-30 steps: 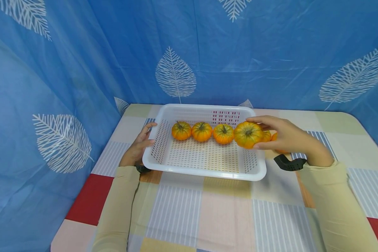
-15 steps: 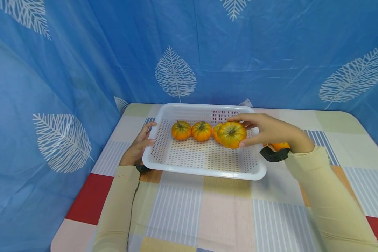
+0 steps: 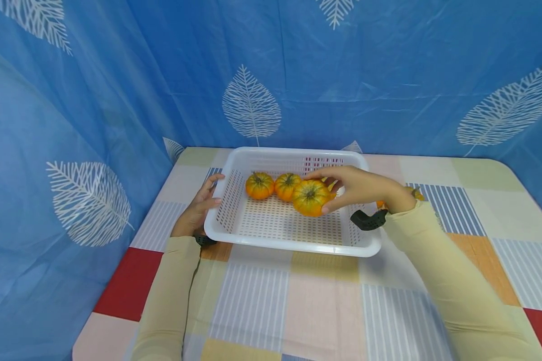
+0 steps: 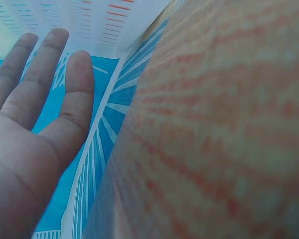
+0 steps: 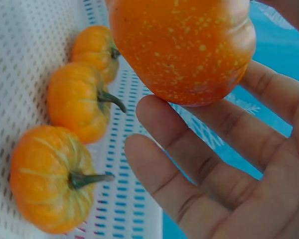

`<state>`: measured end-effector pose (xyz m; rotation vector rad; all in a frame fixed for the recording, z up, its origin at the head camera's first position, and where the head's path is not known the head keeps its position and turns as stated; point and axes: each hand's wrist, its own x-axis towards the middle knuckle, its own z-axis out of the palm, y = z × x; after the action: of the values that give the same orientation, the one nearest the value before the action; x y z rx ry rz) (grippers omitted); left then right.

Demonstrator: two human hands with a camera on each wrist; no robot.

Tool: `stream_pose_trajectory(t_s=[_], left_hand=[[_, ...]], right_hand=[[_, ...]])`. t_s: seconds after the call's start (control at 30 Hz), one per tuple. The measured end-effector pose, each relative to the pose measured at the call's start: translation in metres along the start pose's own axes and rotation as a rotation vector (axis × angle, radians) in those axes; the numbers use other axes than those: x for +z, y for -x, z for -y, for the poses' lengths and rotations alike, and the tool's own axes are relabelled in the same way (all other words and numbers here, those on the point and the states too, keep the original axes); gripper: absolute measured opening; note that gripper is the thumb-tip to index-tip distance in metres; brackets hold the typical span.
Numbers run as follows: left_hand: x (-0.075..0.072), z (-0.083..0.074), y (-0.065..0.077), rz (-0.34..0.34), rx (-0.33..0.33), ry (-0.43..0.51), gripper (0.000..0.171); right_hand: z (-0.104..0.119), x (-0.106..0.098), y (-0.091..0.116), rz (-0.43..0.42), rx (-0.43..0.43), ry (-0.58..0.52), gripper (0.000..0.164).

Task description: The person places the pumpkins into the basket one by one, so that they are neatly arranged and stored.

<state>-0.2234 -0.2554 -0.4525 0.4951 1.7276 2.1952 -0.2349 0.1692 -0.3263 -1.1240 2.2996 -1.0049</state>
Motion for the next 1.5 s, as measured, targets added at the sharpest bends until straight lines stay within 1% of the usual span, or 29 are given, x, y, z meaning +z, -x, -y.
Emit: stream_pose_trajectory(t_s=[0.13,0.27,0.47,0.7,1.1,1.37,1.5], left_hand=[[-0.001,0.002,-0.001,-0.004,-0.002,-0.011,0.058],[-0.002,0.003,-0.002,-0.002,0.000,-0.013,0.058],[-0.004,0.003,-0.002,0.000,0.003,-0.019,0.059],[-0.004,0.003,-0.003,0.012,0.017,-0.011,0.058],[-0.003,0.002,-0.002,0.009,0.020,-0.013,0.058],[-0.003,0.002,-0.002,0.004,0.019,-0.007,0.058],[-0.004,0.003,-0.002,0.004,0.025,-0.013,0.058]], right_hand=[[-0.004,0.005,-0.011,0.011,-0.016,-0.011,0.072],[-0.006,0.010,-0.021,0.019,-0.004,-0.030,0.071],[-0.004,0.019,-0.037,0.022,0.020,-0.012,0.071],[-0.007,0.024,-0.054,0.064,-0.011,-0.034,0.069],[-0.001,0.031,-0.076,0.107,0.055,-0.056,0.074],[-0.002,0.037,-0.091,0.179,0.089,-0.121,0.076],[-0.003,0.040,-0.096,0.195,0.089,-0.147,0.076]])
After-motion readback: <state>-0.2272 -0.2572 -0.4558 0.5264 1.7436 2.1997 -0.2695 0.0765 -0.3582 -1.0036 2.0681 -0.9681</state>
